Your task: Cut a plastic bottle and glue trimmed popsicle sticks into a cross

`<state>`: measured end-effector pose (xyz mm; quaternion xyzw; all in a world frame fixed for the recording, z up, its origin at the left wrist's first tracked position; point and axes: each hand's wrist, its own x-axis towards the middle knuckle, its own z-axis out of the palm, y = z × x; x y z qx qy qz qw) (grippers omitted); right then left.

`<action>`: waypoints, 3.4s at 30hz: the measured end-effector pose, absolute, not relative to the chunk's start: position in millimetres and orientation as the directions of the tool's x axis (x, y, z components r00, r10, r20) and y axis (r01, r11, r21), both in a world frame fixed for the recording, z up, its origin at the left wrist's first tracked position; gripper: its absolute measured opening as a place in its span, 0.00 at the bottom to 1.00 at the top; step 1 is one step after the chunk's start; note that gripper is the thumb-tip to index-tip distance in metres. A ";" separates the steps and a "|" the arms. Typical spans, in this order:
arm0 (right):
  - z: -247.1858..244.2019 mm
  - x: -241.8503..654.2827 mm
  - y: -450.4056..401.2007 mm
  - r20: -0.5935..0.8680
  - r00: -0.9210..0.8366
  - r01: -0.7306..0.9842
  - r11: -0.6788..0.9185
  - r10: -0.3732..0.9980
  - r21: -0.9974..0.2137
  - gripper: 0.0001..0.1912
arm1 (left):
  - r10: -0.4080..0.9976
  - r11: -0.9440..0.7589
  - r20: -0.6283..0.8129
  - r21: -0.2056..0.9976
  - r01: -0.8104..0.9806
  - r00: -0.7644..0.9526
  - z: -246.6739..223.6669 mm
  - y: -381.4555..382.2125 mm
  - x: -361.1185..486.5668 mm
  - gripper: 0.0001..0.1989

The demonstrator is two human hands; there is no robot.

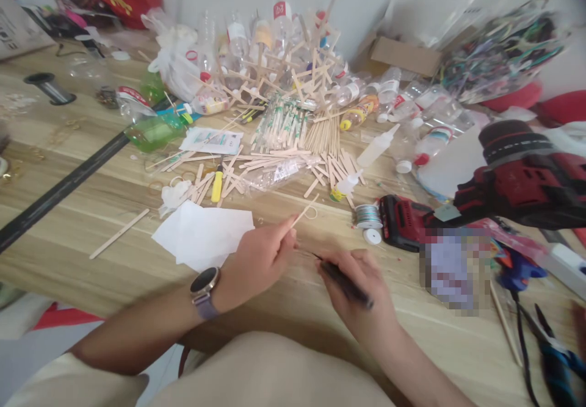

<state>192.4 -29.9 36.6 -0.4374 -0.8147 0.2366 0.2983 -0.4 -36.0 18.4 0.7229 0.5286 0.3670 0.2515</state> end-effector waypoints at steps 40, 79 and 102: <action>36.1 193.3 -5.6 0.090 -0.037 0.375 0.098 0.995 -0.922 0.16 | 0.884 0.318 -0.310 0.947 0.036 0.349 21.5 -46.5 12.7 0.23; 32.7 187.7 -9.9 0.122 -0.408 0.588 0.362 0.905 -0.724 0.10 | 0.907 0.241 -0.294 0.950 0.200 0.301 18.7 -50.5 16.1 0.22; 27.3 239.8 27.0 -0.461 -0.272 0.863 0.002 0.844 -0.504 0.17 | 0.930 0.226 -0.247 0.968 0.108 0.274 21.3 -44.9 11.4 0.16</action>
